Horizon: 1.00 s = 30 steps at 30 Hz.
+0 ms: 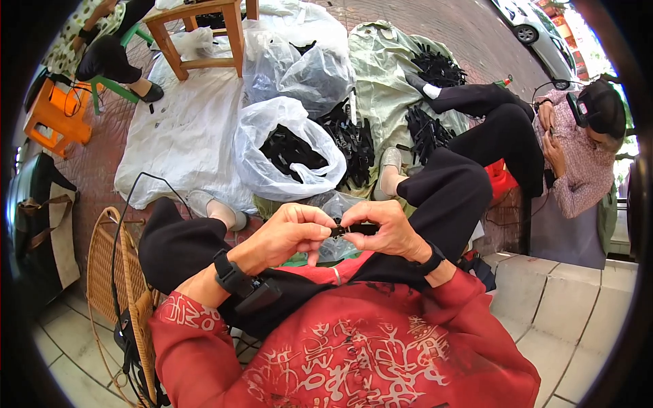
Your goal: Seated on a sidewalk, a person assembles black plastic buckles by hand, picking up components from bags and fitting them together. They repeat this process multiple times, occasionally setting aside the completed pieces.
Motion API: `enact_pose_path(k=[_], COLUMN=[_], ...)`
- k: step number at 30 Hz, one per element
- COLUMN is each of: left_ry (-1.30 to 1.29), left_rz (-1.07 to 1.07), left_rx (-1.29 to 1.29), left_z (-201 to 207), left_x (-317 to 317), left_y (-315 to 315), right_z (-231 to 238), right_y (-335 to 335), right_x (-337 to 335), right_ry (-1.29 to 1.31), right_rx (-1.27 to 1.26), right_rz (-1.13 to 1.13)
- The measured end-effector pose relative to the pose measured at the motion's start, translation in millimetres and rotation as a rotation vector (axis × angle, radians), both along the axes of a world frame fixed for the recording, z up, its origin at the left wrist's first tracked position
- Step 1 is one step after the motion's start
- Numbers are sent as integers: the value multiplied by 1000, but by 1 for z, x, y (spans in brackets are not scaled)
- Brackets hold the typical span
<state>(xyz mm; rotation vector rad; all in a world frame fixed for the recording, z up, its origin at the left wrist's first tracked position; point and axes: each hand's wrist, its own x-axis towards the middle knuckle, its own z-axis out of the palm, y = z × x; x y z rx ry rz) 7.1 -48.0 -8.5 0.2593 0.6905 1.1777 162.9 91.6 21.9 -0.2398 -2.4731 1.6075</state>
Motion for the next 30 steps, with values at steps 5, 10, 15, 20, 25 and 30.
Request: enact_pose_path(k=[5, 10, 15, 20, 25, 30], left_ry=[28, 52, 415, 644, 513, 270], left_rz=[-8, 6, -3, -22, -93, -46], left_rx=[18, 19, -8, 107, 64, 60], left_z=[4, 5, 11, 5, 12, 2], left_x=[2, 2, 3, 2, -3, -2], left_y=[1, 1, 8, 11, 8, 3], right_z=[5, 6, 1, 3, 6, 8], right_y=[-3, -9, -11, -14, -7, -5], right_x=[1, -1, -4, -6, -4, -4], right_ry=[15, 15, 108, 103, 63, 2], right_rx=[17, 40, 234, 234, 96, 89], right_rz=[-33, -66, -64, -38, -12, 15])
